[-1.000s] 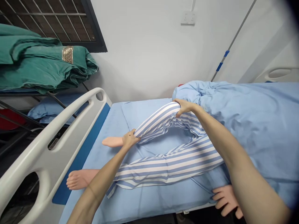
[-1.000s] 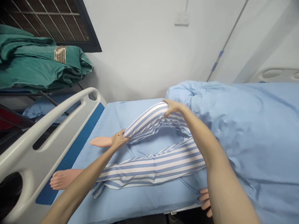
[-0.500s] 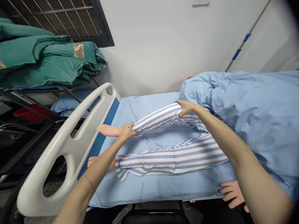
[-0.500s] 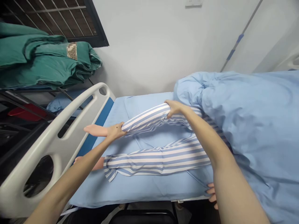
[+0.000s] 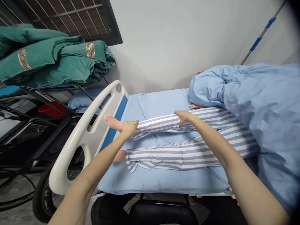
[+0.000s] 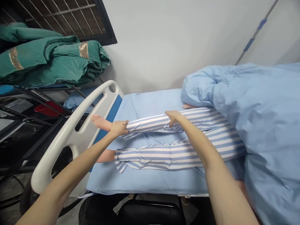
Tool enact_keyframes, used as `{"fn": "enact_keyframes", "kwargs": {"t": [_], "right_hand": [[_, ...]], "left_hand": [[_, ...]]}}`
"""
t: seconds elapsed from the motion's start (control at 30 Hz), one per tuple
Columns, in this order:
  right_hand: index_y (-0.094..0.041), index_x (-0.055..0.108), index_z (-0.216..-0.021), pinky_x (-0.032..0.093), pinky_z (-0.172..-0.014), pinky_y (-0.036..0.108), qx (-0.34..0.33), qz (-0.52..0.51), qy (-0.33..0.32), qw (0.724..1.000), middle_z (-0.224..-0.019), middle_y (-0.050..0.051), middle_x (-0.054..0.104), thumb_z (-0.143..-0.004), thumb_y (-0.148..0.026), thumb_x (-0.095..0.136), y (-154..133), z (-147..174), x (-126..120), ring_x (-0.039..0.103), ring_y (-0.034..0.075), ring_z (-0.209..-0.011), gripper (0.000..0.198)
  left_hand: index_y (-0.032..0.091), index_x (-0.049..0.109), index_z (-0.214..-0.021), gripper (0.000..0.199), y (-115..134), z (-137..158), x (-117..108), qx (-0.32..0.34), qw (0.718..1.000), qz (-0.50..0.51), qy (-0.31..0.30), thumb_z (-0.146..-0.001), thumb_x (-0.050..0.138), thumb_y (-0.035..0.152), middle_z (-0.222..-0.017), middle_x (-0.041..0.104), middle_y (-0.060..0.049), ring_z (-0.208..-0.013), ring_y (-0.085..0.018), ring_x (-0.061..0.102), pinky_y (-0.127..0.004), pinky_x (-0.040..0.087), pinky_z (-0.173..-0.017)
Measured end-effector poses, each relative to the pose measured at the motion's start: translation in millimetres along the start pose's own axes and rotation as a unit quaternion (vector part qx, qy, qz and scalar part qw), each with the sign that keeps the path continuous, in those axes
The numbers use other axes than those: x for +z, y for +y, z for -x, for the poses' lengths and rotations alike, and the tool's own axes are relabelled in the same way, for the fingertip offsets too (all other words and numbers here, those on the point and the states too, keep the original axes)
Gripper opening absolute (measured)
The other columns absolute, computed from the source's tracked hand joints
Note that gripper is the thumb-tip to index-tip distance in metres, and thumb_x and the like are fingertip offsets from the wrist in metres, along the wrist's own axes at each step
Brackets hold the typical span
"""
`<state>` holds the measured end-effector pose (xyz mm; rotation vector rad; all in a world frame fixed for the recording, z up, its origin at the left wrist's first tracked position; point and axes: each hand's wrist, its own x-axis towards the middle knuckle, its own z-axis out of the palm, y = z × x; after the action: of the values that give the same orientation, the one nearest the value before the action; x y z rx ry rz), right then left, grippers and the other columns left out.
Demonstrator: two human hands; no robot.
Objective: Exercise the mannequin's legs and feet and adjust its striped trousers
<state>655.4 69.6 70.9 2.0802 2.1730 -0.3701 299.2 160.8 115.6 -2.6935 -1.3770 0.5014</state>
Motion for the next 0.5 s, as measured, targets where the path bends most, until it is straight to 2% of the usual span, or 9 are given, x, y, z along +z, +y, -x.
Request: {"fn": "enact_keyframes", "kwargs": {"t": [0.1, 0.23, 0.4, 0.5], "right_hand": [[-0.018, 0.050, -0.132, 0.051, -0.081, 0.032, -0.001, 0.001, -0.011, 1.000, -0.126, 0.013, 0.064, -0.055, -0.032, 0.086, 9.3, 1.7, -15.7, 0.065, 0.031, -0.106, 0.086], [-0.020, 0.044, -0.138, 0.050, -0.086, 0.032, -0.017, -0.040, 0.041, 0.998, -0.131, 0.011, 0.061, -0.056, -0.039, 0.086, 39.1, 12.5, -47.5, 0.062, 0.030, -0.112, 0.094], [-0.022, 0.044, -0.140, 0.050, -0.090, 0.037, -0.011, -0.032, 0.078, 0.996, -0.124, 0.008, 0.063, -0.050, -0.046, 0.088, 69.8, 30.7, -87.5, 0.062, 0.032, -0.108, 0.102], [-0.023, 0.044, -0.140, 0.049, -0.095, 0.041, -0.017, -0.041, 0.098, 0.994, -0.125, 0.007, 0.061, -0.053, -0.047, 0.086, 79.3, 41.0, -102.4, 0.060, 0.033, -0.112, 0.100]], "left_hand": [[0.023, 0.061, -0.105, 0.037, -1.8, -2.5, -2.2, -0.002, 1.000, -0.008, 0.021, -0.070, 0.058, 0.034, -0.080, 0.068, -0.007, -0.071, -0.027, 0.066, -0.034, 0.041, -0.071], [0.022, 0.060, -0.113, 0.043, 3.3, -12.0, 6.6, -0.031, 0.995, 0.009, 0.096, -0.072, 0.059, 0.036, -0.086, 0.071, -0.007, -0.082, -0.028, 0.066, -0.035, 0.042, -0.079], [0.024, 0.060, -0.120, 0.049, 30.1, -29.3, 30.4, -0.056, 0.982, 0.101, 0.150, -0.073, 0.061, 0.039, -0.091, 0.072, -0.006, -0.082, -0.028, 0.065, -0.033, 0.042, -0.075], [0.027, 0.060, -0.120, 0.052, 53.1, -40.4, 43.4, -0.073, 0.973, 0.156, 0.156, -0.069, 0.064, 0.039, -0.092, 0.072, -0.005, -0.085, -0.029, 0.066, -0.032, 0.042, -0.073]]}}
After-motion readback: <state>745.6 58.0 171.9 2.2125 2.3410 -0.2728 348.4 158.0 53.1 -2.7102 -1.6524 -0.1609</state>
